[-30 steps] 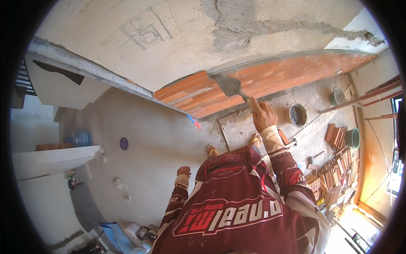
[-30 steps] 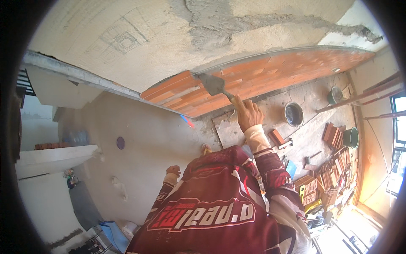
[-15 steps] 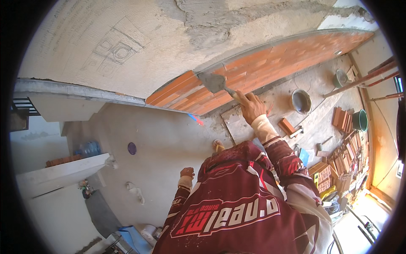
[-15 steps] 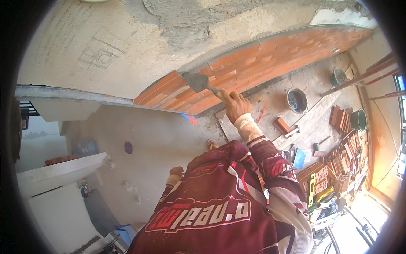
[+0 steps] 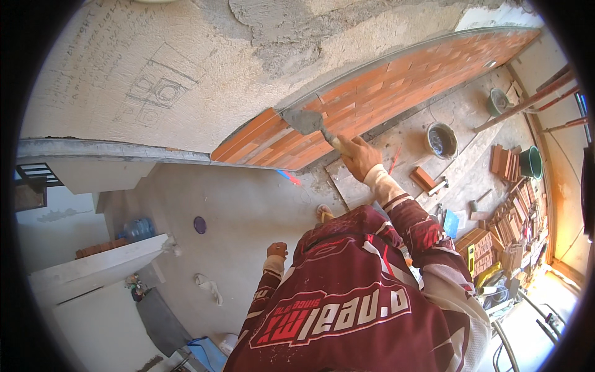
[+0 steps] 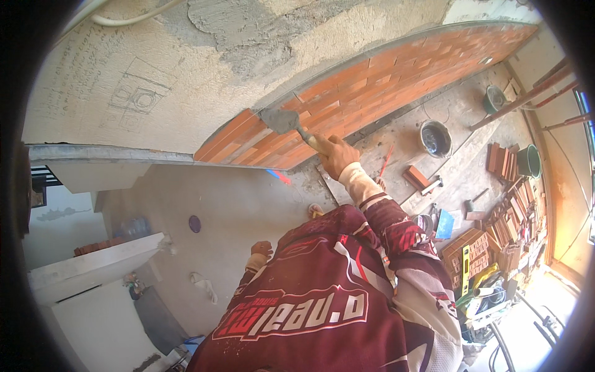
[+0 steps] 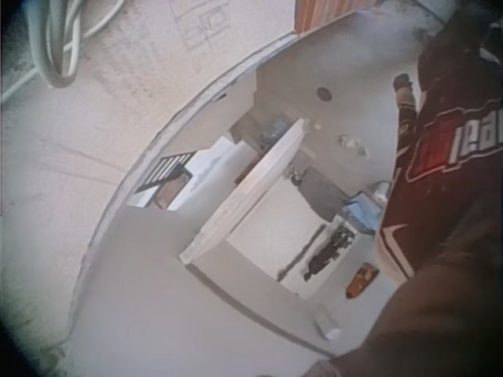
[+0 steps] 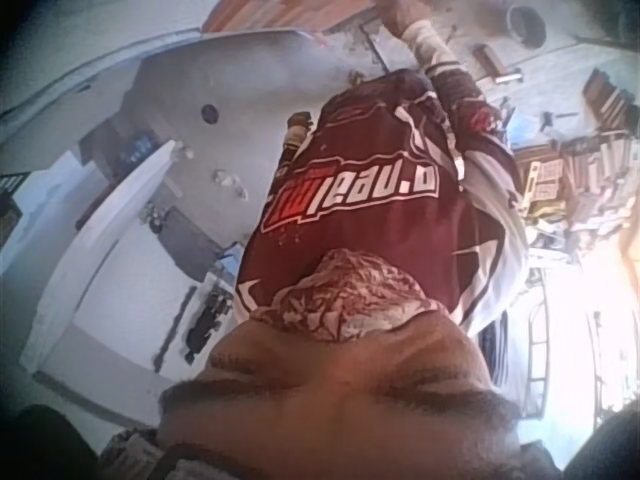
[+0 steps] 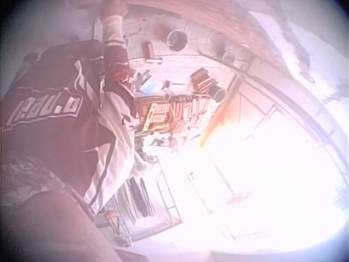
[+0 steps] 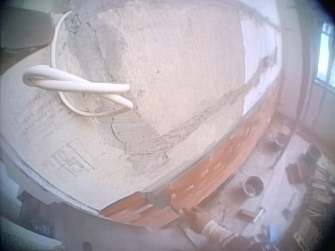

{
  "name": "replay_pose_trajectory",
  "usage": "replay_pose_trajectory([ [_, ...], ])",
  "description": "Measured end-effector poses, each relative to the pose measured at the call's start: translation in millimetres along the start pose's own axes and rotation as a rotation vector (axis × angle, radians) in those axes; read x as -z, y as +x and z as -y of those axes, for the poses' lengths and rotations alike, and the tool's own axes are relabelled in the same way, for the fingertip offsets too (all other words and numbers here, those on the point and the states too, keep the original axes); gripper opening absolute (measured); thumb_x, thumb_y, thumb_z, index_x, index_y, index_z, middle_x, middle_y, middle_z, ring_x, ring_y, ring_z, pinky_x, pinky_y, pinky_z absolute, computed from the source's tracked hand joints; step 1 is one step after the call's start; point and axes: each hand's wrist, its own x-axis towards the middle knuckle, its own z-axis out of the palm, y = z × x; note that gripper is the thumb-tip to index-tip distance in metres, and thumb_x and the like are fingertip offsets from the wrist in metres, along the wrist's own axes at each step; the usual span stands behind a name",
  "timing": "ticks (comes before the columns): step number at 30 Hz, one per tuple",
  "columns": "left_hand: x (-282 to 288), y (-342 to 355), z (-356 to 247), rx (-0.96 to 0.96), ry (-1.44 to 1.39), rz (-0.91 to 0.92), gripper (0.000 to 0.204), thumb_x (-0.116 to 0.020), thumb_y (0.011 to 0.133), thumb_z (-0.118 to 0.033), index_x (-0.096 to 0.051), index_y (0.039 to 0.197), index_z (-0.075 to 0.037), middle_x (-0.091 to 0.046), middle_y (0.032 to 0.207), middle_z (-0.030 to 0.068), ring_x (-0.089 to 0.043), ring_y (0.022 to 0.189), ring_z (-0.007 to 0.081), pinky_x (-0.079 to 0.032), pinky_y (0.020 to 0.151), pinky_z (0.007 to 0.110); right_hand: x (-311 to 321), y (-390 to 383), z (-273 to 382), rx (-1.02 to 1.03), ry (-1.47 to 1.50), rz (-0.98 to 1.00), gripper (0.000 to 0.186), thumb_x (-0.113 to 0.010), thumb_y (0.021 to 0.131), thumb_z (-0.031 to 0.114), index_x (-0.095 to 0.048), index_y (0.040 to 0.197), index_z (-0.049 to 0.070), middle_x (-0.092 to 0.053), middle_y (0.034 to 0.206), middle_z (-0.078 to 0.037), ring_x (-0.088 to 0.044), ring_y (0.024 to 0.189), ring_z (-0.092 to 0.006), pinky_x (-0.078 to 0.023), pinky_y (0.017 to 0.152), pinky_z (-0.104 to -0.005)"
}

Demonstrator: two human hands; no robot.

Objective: The person applies mortar to a wall using a trowel and places terracotta tiles onto the surface. They use a hammer to tap the tiles into position and later use a marker to draw lines on a tile before cutting it with a power tool.

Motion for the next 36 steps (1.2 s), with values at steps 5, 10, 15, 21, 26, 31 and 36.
replay_pose_trajectory([
  [5, 1, 9, 4, -0.035, 0.062, -0.019, 0.010, -0.058, 0.088, -0.011, -0.066, 0.086, -0.005, -0.064, 0.076, 0.0063, -0.063, 0.059, 0.0208, -0.047, 0.046, 0.034, -3, -6, 5, -0.014, 0.057, -0.010, 0.048, -0.060, 0.085, 0.022, -0.054, 0.133, 0.026, -0.063, 0.107, -0.010, -0.064, 0.098, -0.0334, -0.051, 0.080, -0.0460],
  [10, 5, 9, -8, 0.066, 0.111, 0.048, 0.016, -0.065, 0.082, -0.020, -0.068, 0.093, -0.009, -0.068, 0.084, 0.0069, -0.067, 0.065, 0.0159, -0.049, 0.048, 0.030, 2, -6, 11, -0.021, 0.112, -0.024, 0.048, -0.060, 0.086, 0.023, -0.053, 0.133, 0.026, -0.063, 0.107, -0.010, -0.064, 0.098, -0.0334, -0.051, 0.081, -0.0457],
  [15, -5, -4, -4, -0.013, -0.031, -0.049, 0.015, -0.064, 0.081, -0.018, -0.069, 0.091, -0.008, -0.068, 0.079, 0.0067, -0.067, 0.064, 0.0153, -0.048, 0.048, 0.030, 7, -15, -1, -0.038, -0.003, -0.091, 0.047, -0.060, 0.087, 0.024, -0.053, 0.133, 0.026, -0.063, 0.104, -0.010, -0.064, 0.095, -0.0333, -0.052, 0.076, -0.0454],
  [21, -6, 8, 10, 0.039, 0.031, -0.012, 0.017, -0.063, 0.081, -0.022, -0.070, 0.089, -0.008, -0.069, 0.079, 0.0065, -0.068, 0.066, 0.0161, -0.050, 0.049, 0.030, 11, -20, -6, 0.037, -0.114, -0.221, 0.044, -0.060, 0.088, 0.020, -0.054, 0.131, 0.026, -0.063, 0.099, -0.008, -0.065, 0.090, -0.0308, -0.052, 0.073, -0.0444],
  [26, -11, 0, 3, -0.031, 0.057, -0.026, 0.014, -0.061, 0.089, -0.013, -0.066, 0.098, -0.003, -0.068, 0.090, 0.0102, -0.066, 0.072, 0.0236, -0.052, 0.055, 0.037, 18, -18, -12, 0.089, -0.215, -0.284, 0.047, -0.060, 0.084, 0.014, -0.055, 0.130, 0.026, -0.062, 0.096, -0.006, -0.064, 0.088, -0.0287, -0.053, 0.072, -0.0424],
  [31, -13, -5, -3, 0.004, 0.016, -0.054, 0.018, -0.063, 0.088, -0.014, -0.066, 0.103, -0.005, -0.069, 0.093, 0.0122, -0.067, 0.073, 0.0251, -0.053, 0.057, 0.037, 9, -11, -9, 0.155, -0.238, -0.280, 0.051, -0.060, 0.080, 0.011, -0.056, 0.129, 0.024, -0.061, 0.095, -0.006, -0.064, 0.087, -0.0282, -0.053, 0.072, -0.0419],
  [36, -16, -9, -11, -0.006, 0.010, -0.057, 0.019, -0.063, 0.088, -0.016, -0.065, 0.103, -0.005, -0.068, 0.095, 0.0125, -0.068, 0.075, 0.0257, -0.054, 0.059, 0.037, 3, -3, -1, 0.121, -0.192, -0.232, 0.049, -0.059, 0.083, 0.013, -0.055, 0.130, 0.026, -0.061, 0.094, -0.006, -0.064, 0.089, -0.0289, -0.053, 0.073, -0.0426],
])
